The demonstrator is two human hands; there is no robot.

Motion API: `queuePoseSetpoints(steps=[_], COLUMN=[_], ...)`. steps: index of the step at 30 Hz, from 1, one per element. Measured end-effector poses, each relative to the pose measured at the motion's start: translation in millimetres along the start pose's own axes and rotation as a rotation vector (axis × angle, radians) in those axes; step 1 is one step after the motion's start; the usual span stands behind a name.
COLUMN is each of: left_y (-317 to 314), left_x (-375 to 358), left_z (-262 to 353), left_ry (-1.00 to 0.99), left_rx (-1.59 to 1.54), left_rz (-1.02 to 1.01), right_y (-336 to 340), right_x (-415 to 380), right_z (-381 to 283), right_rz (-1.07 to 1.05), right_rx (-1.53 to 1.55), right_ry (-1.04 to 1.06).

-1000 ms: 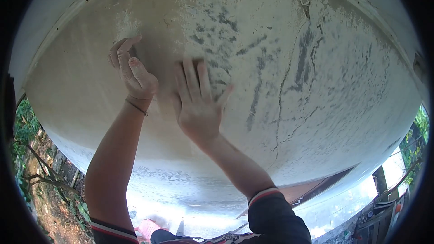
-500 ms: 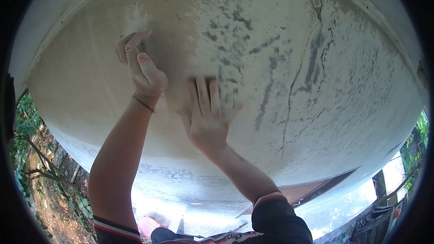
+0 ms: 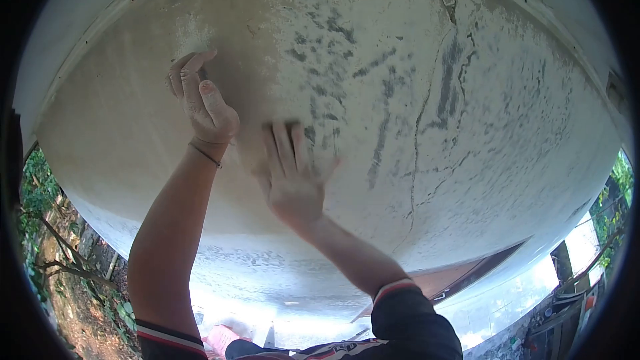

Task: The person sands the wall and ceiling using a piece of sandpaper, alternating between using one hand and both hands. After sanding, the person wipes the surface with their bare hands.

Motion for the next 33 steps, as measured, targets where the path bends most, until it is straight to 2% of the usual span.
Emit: queuePoseSetpoints(steps=[3,4,5,7,9,11,14,16,18,20,23,27,29,33], left_y=[3,3,4,4,5,5,2,1,2,3,2,2,1,0], left_x=[1,2,2,-2,-6,-4,3,-3,0,0,-2,-2,1,1], left_z=[-1,-2,-2,-5,-10,-3,-2,1,-1,-2,-5,1,0,7], left_ry=[0.023,0.021,0.022,0.031,0.033,0.02,0.019,0.047,0.042,0.041,0.045,-0.007,-0.027,-0.013], left_rx=[-0.037,-0.048,-0.06,-0.076,-0.081,-0.023,0.015,0.018,0.034,0.024,-0.023,0.01,0.045,0.028], left_rz=[0.053,0.065,0.076,0.105,0.149,0.056,0.013,-0.007,0.009,0.012,0.058,0.041,0.032,0.015], right_y=[44,52,53,52,25,-11,-19,13,40,52,47,-1,-11,-7], right_x=[139,160,159,146,76,-21,-55,29,109,156,135,3,-36,-38], right_z=[34,38,38,35,21,4,0,17,40,48,40,9,2,10], right_rz=[0.274,0.378,0.387,0.397,0.164,-0.042,-0.03,-0.003,0.205,0.319,0.293,0.029,0.081,0.065], right_rx=[-0.007,-0.006,0.029,0.095,0.089,0.035,0.048,-0.015,-0.026,-0.016,0.024,-0.015,0.009,0.158], right_ry=[-0.023,0.002,-0.02,-0.055,-0.056,-0.063,0.017,0.001,-0.027,-0.023,-0.037,0.009,0.051,-0.07])
Point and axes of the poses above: each hand's wrist, its own x-axis towards the middle knuckle, its own y-axis out of the back of the hand, z = x × y, the point moved 9 cm from there along x, towards the middle knuckle, and after that the axes turned 4 degrees about -x, right-handed, at the moved point
